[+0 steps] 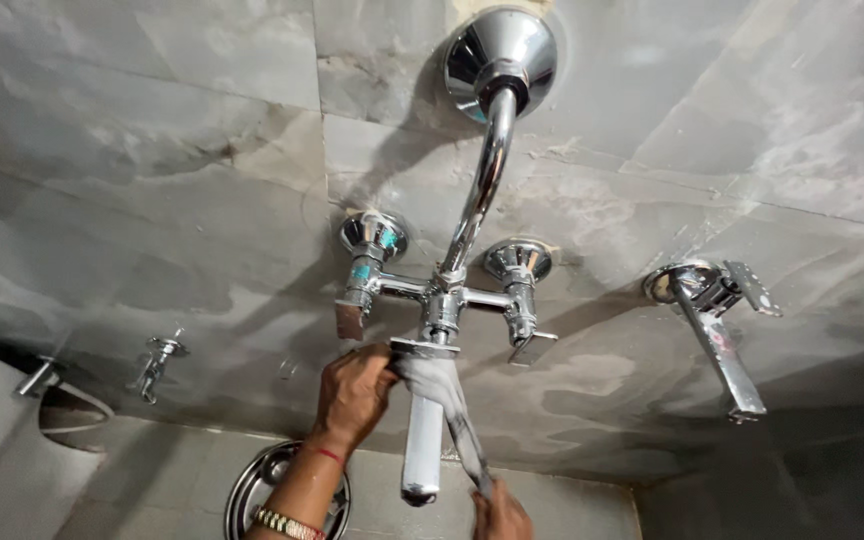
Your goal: The person wipes a metal soap dish and several bathroom faucets with a cloth, rinsing the cloth in a white bucket containing water.
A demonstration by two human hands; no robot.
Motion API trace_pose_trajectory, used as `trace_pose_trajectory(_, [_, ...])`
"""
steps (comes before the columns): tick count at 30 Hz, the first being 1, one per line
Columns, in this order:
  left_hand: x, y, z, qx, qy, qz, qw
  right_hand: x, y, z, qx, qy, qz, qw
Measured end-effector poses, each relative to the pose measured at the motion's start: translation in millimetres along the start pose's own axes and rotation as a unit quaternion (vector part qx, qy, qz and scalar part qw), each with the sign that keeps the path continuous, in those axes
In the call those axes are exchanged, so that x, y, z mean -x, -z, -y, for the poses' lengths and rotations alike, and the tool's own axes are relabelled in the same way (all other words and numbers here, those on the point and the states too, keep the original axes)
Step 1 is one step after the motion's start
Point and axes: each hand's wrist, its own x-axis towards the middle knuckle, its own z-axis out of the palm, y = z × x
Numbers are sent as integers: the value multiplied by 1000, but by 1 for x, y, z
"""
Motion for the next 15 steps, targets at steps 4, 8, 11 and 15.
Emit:
trace_pose_trajectory(4, [52,-9,-14,2,160,83,984,-6,19,13,20,-70,53,996])
trace_pose_trajectory(8, [145,-1,-26,-31,342,189,920,-105,54,74,-23,178,-98,979])
trace_pose_trajectory(11, [153,-3,-35,-34,452,263,852,-100,61,79,-24,175,-58,983])
trace_pose_trajectory(15, [74,-4,-40,30,289,69,954,5,41,41,-31,35,-1,999])
